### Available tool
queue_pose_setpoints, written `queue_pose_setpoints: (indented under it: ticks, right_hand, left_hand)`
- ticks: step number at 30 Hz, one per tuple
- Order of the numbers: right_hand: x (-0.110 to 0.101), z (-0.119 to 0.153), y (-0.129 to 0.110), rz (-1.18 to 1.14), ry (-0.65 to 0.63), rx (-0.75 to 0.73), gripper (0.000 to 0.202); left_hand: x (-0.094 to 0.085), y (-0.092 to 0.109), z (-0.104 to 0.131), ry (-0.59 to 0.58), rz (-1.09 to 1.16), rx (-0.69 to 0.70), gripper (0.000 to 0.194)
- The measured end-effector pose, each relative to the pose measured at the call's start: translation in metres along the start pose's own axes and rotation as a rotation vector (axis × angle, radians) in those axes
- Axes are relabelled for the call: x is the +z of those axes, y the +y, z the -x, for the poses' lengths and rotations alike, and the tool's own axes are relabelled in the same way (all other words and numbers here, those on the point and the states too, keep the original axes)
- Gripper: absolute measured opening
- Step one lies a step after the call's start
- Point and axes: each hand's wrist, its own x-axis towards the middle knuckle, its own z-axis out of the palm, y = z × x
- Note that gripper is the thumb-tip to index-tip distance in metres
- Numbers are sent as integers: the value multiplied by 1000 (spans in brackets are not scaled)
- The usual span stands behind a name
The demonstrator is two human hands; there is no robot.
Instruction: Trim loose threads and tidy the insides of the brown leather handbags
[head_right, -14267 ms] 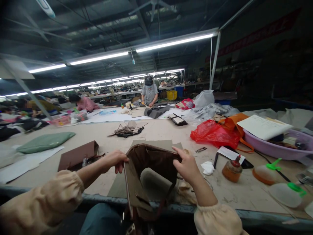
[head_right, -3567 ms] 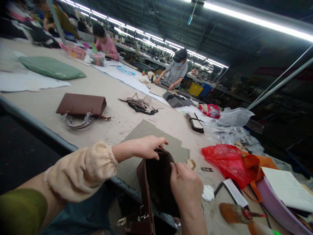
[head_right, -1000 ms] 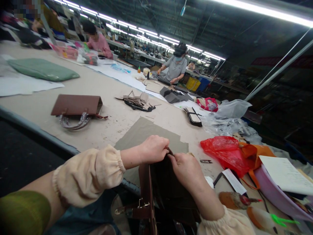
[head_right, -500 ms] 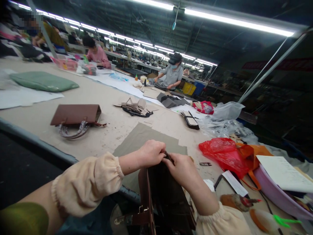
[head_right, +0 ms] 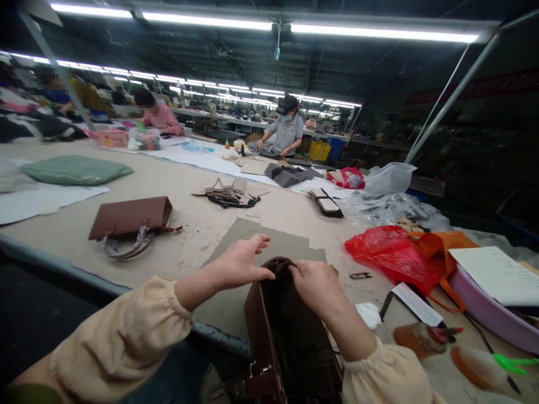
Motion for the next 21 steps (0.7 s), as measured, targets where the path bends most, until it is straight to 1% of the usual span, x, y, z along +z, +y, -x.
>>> queue_pose_setpoints:
  ticks: [1,2,3,5,8,11,14,16,18,21]
  right_hand:
    - [0,0,0,11,-3,1,32]
    - [1,-1,-1,25,-6,0,33]
    - [1,0,-2,40,-9,-3,34]
    - [1,1,-5,79,-11,-6,35]
    - [2,4,-9,141,-17,2,36]
    - [4,6,-7,145,-18,5,39]
    - [4,6,0,53,-48,-18,42]
    - [3,6,7,-56,-67,-51,38]
    - [2,7,12,-144,-54,-58,35]
    - [-1,5,15,-178,-21,-51,51]
  left_hand:
    - [-1,1,-1,-70,-14,-8,74]
    - [0,1,-3,-127,-31,-4,69]
    - [1,1,-6,-166,-52,11,63]
    - [3,0,-12,-197,-100,55,52]
    - [5,-6,-22,-203,-117,112,45]
    - [3,-14,-26,-217,-54,163,42]
    - [2,-17,-25,-206,7,170,41]
    - [3,-17,-24,-196,24,147,40]
    - [5,-16,-24,-189,23,134,36]
    - [8,-14,-26,-183,2,139,29]
